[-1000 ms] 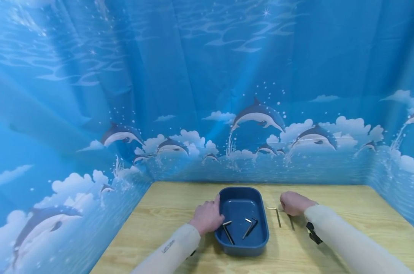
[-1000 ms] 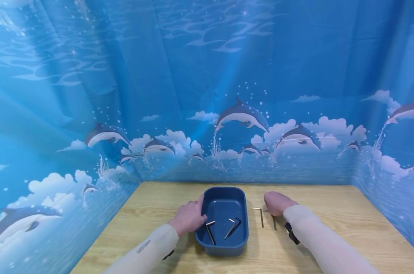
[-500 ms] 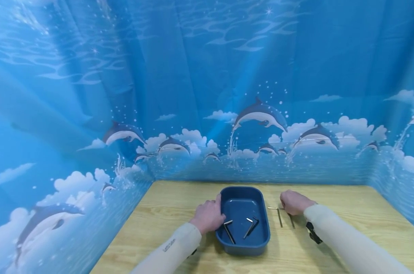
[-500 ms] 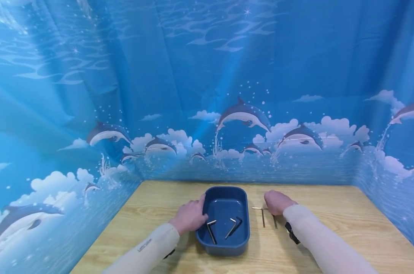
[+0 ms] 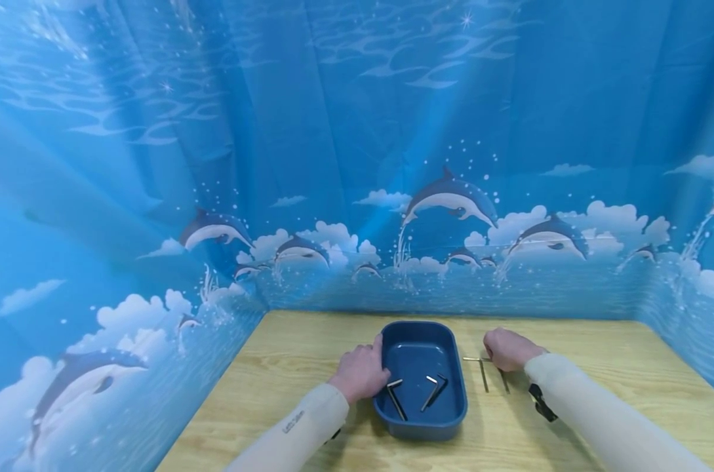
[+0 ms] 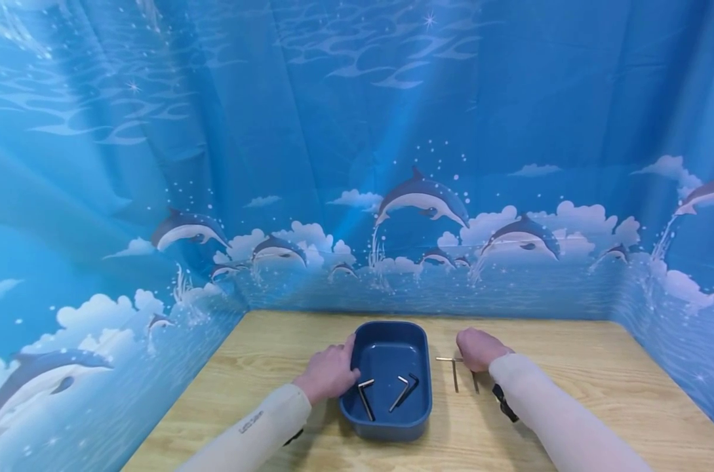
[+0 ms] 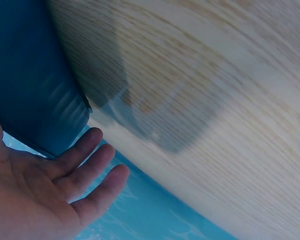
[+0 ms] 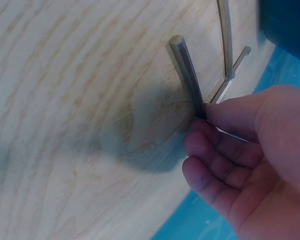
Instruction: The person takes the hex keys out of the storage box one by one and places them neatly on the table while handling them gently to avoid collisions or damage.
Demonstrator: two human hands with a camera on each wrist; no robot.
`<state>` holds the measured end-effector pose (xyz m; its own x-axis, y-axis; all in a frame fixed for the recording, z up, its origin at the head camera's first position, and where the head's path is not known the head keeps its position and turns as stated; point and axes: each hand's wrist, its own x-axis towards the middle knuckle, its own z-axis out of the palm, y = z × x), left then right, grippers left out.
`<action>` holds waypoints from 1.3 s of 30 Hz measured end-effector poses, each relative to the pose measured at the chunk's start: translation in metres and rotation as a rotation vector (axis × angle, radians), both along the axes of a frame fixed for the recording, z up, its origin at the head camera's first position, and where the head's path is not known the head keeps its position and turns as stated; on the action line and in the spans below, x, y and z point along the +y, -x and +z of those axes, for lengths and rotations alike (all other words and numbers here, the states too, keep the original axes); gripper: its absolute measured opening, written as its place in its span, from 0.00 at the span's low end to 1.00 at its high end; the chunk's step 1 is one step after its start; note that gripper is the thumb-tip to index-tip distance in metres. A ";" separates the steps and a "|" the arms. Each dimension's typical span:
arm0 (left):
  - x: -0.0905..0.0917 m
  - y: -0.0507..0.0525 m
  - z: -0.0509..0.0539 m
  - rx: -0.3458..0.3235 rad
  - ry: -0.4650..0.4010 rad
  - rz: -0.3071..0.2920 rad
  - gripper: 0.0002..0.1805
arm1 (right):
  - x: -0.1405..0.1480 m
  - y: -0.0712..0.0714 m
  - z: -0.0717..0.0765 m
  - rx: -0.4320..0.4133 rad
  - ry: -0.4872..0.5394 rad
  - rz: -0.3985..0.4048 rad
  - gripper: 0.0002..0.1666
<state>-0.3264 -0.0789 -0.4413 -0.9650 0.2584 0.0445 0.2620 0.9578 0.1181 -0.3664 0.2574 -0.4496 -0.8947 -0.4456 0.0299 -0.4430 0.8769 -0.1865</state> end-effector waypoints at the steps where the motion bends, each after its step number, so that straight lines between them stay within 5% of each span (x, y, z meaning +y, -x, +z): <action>1: 0.000 0.000 0.000 0.003 -0.003 0.000 0.41 | 0.000 0.000 0.000 -0.001 0.002 -0.003 0.19; 15: 0.002 0.000 -0.002 -0.004 -0.003 0.021 0.40 | 0.000 -0.002 -0.001 -0.034 0.001 -0.067 0.15; 32: 0.001 -0.002 0.002 0.007 0.006 0.007 0.40 | -0.065 -0.028 0.052 0.179 0.045 -0.004 0.15; 39: 0.002 0.000 0.000 0.011 0.008 0.007 0.40 | -0.096 -0.035 0.064 0.147 0.042 0.040 0.16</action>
<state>-0.3262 -0.0772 -0.4411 -0.9664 0.2516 0.0531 0.2560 0.9606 0.1079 -0.3310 0.1614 -0.3855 -0.8608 -0.4765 0.1788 -0.5028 0.8507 -0.1533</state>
